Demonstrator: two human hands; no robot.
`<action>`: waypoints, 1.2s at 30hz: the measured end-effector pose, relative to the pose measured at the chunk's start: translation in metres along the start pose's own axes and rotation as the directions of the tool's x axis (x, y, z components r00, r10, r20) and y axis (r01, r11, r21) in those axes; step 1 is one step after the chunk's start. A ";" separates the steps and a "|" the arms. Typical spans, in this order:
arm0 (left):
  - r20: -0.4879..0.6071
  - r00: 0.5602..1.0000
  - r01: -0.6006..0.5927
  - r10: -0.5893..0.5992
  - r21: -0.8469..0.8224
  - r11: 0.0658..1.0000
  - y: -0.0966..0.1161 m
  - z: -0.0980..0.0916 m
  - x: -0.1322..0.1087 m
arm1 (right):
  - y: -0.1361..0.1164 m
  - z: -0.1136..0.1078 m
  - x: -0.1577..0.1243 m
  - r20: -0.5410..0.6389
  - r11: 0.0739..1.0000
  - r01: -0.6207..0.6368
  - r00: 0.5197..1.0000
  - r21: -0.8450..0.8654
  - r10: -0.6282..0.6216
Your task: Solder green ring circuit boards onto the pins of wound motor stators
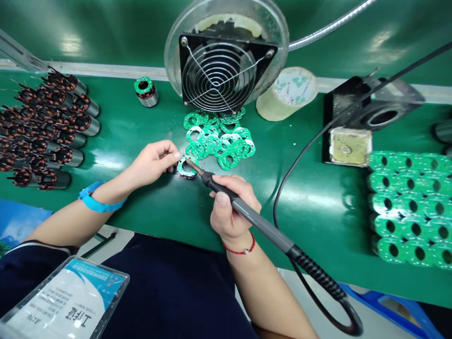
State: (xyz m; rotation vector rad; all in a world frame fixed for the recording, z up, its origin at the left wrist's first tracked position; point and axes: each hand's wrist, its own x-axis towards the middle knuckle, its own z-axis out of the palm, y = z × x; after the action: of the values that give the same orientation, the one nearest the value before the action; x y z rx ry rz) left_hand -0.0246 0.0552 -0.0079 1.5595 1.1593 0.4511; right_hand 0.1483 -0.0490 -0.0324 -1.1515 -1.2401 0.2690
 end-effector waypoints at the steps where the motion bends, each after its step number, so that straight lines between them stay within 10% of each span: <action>1: -0.014 1.000 -0.016 0.017 0.032 0.999 -0.001 0.001 -0.001 | 0.000 0.000 -0.001 0.005 1.000 -0.008 1.000 -0.002 0.008; 15: -0.130 0.958 -0.218 0.255 0.248 0.944 0.004 0.009 -0.006 | 0.003 0.004 0.000 -0.032 1.000 -0.004 0.999 -0.005 0.004; 36: -0.141 0.972 -0.141 0.188 0.292 0.946 0.010 0.013 -0.002 | 0.001 0.001 -0.004 -0.033 0.987 0.043 0.998 -0.152 -0.049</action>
State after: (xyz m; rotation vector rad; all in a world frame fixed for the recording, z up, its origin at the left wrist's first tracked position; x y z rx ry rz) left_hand -0.0107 0.0474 -0.0027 1.9050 1.2680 0.5558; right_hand 0.1467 -0.0504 -0.0358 -1.2507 -1.2694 0.1199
